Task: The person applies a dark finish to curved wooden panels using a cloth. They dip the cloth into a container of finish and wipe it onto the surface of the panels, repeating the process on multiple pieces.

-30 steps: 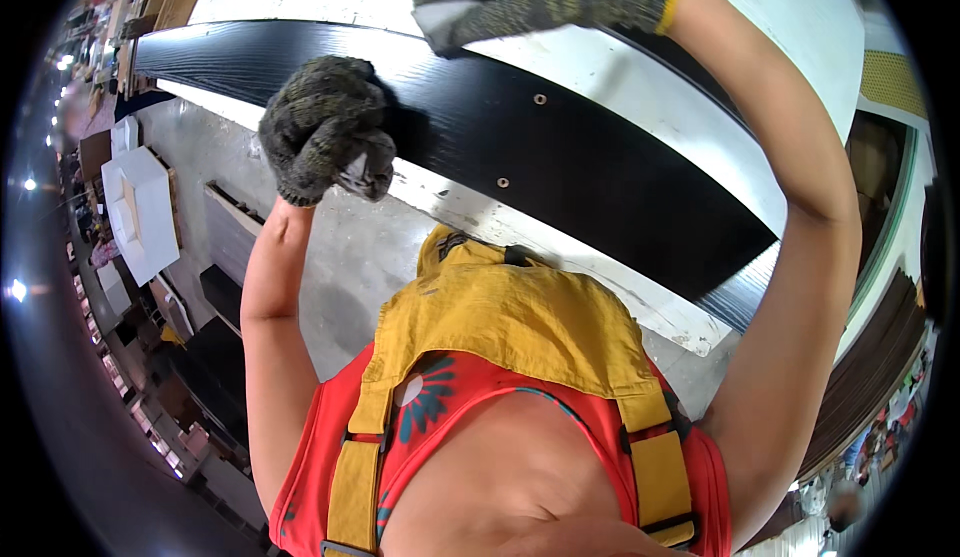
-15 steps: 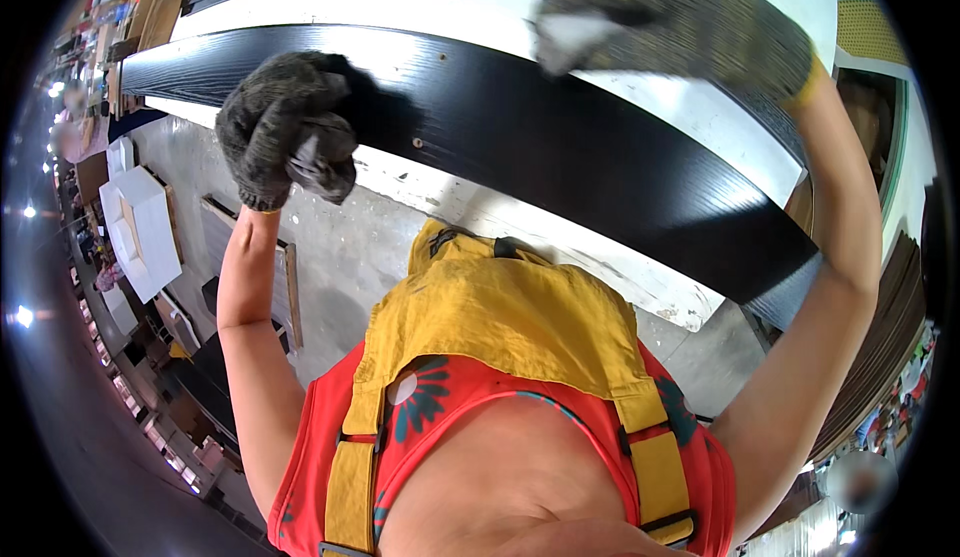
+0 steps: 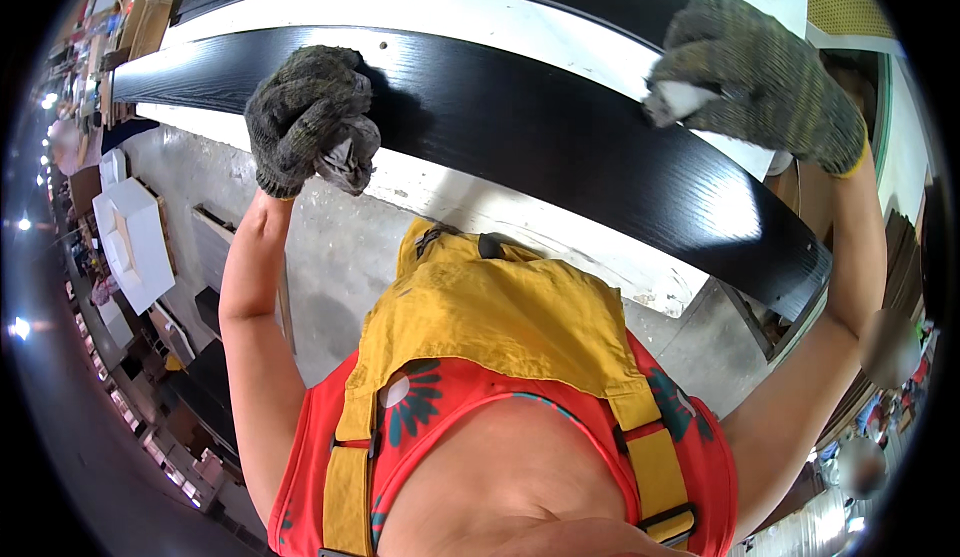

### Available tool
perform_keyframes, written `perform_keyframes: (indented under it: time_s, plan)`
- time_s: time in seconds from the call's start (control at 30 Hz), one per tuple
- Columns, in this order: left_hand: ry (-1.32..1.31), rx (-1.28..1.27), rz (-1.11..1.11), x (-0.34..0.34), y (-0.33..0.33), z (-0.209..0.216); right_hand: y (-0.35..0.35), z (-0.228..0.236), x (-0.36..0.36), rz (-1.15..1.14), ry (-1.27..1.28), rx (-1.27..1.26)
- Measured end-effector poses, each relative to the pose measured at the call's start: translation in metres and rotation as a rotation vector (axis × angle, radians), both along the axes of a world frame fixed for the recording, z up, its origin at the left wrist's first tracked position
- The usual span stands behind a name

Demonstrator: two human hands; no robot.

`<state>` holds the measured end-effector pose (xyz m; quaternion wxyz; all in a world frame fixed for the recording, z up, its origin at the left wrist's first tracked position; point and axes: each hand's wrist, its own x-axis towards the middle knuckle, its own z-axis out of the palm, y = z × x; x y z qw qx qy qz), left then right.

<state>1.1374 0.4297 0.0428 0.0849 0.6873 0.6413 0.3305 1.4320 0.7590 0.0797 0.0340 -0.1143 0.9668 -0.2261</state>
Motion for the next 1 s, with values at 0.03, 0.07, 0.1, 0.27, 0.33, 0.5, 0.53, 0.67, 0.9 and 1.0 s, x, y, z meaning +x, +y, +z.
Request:
perform_keyframes:
  time_s: [0.03,0.07,0.1,0.27,0.33,0.5,0.53,0.67,0.9,1.0]
  plan:
    - [-0.062,-0.028,0.03,0.002,0.002,0.001,0.0,0.002,0.005,0.004,0.016,-0.01]
    - [-0.095,-0.021,0.008,0.002,0.004,0.002,0.002,0.004,0.008,0.012,0.034,-0.022]
    - [-0.124,-0.02,0.021,0.003,0.004,0.003,0.003,0.005,0.01,0.021,0.052,-0.034]
    - [-0.23,-0.008,-0.059,-0.01,0.018,-0.013,-0.023,0.006,-0.043,-0.05,0.128,-0.145]
    - [-0.218,-0.011,-0.008,0.006,0.006,0.005,-0.025,0.006,-0.056,0.037,0.131,-0.219]
    - [-0.328,-0.026,-0.035,0.0,0.019,-0.011,-0.019,-0.001,-0.036,-0.018,0.033,-0.255]
    - [-0.299,-0.052,0.003,0.002,0.013,-0.003,-0.016,0.004,-0.031,-0.01,0.012,-0.253]
    - [-0.263,-0.044,0.026,0.011,0.005,0.007,-0.007,0.015,0.002,-0.018,-0.004,-0.255]
    - [-0.003,-0.029,-0.086,-0.01,-0.002,-0.002,0.009,0.027,0.067,-0.077,-0.042,-0.203]
    - [0.105,-0.032,-0.065,0.017,0.006,0.013,0.015,0.035,0.09,-0.072,-0.087,-0.134]
